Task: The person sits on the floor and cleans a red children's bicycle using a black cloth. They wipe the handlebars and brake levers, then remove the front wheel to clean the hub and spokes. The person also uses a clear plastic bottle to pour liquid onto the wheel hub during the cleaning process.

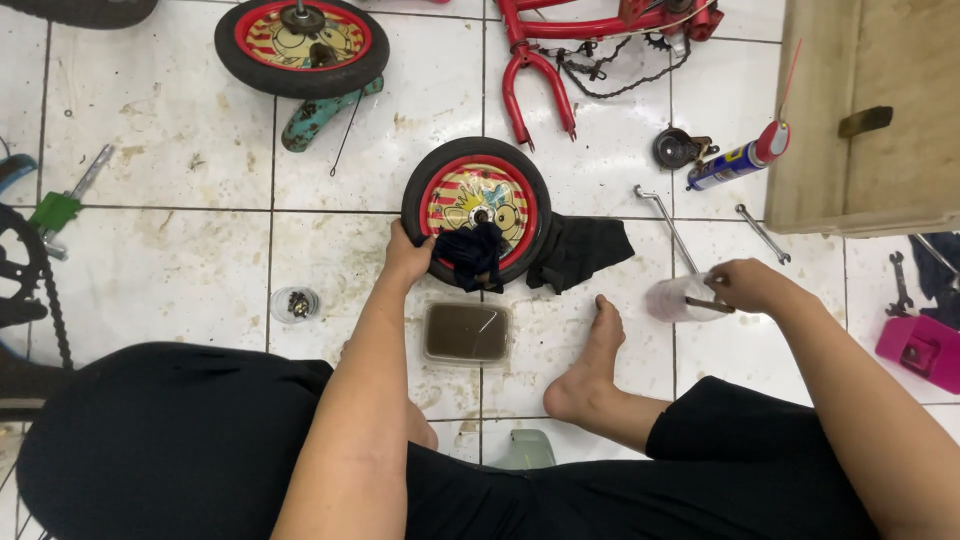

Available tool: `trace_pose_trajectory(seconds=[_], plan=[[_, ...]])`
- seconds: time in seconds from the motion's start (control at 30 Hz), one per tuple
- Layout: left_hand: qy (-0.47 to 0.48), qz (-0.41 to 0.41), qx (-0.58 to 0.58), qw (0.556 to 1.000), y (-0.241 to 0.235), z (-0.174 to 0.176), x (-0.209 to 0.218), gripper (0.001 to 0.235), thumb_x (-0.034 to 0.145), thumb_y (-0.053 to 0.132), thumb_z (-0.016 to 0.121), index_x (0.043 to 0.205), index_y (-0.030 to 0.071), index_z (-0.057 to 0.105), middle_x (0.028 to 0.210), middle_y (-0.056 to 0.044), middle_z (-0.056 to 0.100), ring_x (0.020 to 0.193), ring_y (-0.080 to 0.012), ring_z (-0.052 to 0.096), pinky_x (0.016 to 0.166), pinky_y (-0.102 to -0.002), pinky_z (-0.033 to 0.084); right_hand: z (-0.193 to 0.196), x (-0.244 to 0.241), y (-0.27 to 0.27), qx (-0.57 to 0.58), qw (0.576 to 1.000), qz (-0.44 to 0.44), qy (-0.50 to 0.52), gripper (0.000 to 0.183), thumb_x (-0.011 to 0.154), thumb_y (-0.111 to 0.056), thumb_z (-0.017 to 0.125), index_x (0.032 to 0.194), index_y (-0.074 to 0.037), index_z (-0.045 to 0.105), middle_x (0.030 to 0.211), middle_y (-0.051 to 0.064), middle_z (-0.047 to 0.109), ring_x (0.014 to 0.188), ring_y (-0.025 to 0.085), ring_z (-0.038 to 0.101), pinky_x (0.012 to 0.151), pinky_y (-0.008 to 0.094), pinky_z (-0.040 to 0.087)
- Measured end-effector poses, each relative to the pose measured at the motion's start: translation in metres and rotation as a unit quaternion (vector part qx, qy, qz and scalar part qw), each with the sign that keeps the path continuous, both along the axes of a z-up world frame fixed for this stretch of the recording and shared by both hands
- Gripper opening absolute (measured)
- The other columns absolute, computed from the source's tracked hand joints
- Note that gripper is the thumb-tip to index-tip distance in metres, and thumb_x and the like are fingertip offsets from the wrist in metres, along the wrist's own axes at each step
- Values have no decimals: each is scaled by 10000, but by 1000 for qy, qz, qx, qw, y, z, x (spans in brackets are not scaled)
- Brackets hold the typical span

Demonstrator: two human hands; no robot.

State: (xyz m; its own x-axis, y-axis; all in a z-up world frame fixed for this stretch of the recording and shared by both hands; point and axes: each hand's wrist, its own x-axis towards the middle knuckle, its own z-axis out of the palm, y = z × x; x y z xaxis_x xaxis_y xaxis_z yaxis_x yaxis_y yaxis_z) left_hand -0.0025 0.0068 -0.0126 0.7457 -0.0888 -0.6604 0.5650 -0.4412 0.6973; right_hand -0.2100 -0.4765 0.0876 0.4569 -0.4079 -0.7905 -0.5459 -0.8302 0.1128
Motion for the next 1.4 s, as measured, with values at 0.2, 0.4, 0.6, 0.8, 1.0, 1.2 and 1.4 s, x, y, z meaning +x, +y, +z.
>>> trace_pose_trajectory(seconds=[0.2, 0.4, 0.6, 0.8, 1.0, 1.2, 1.4], plan=[[-75, -64, 39, 994, 4, 0, 1, 700, 1069, 226, 476, 1654, 114, 108, 1572, -314, 396, 1449, -457, 416, 1197, -545, 384, 55, 49, 76, 64, 981, 59, -174, 383, 940, -190, 624, 1262, -20, 741, 1037, 226, 812, 1081, 439, 728, 999, 539, 536], [-64, -72, 38, 995, -3, -14, 6, 1195, 806, 319, 868, 1650, 104, 50, 1545, -304, 432, 1427, -427, 456, 1169, -541, 405, 54, 75, 127, 55, 950, 189, -244, 354, 934, -237, 622, 1257, -139, 729, 954, 92, 821, 972, 373, 755, 905, 511, 588], [-68, -67, 59, 994, -8, -32, 7, 1075, 760, 256, 900, 1574, 109, 214, 1432, -234, 567, 1347, -380, 555, 1109, -495, 481, 41, 73, 180, -17, 920, 335, -203, 256, 937, -303, 597, 1134, -289, 760, 943, -3, 816, 916, 222, 785, 940, 391, 565], [-85, -52, 59, 993, -11, -40, 12, 849, 853, 280, 819, 1511, 136, 303, 1365, -201, 616, 1303, -361, 595, 1068, -494, 515, 1, 64, 200, 12, 914, 371, -163, 258, 943, -285, 597, 1136, -280, 769, 935, 23, 808, 874, 230, 777, 903, 400, 552], [-72, -39, 41, 996, -24, -28, 7, 719, 970, 323, 686, 1537, 130, 288, 1441, -248, 556, 1371, -397, 535, 1124, -508, 480, -21, 56, 216, 34, 912, 396, -105, 297, 952, -264, 579, 1194, -298, 749, 978, 56, 804, 914, 254, 772, 923, 437, 537], [-63, -48, 38, 996, -22, -36, 3, 816, 931, 363, 748, 1555, 148, 267, 1472, -242, 527, 1385, -394, 518, 1136, -507, 469, -10, 58, 223, 87, 933, 343, -73, 352, 975, -295, 554, 1292, -267, 707, 1110, 81, 791, 988, 287, 764, 947, 467, 546], [-73, -48, 5, 996, -23, -13, -5, 976, 807, 267, 867, 1533, 100, 235, 1489, -245, 512, 1402, -400, 495, 1165, -504, 434, 0, 65, 226, 96, 943, 318, -24, 529, 881, -236, 629, 1410, -236, 613, 1314, 135, 693, 1175, 350, 684, 959, 538, 557]])
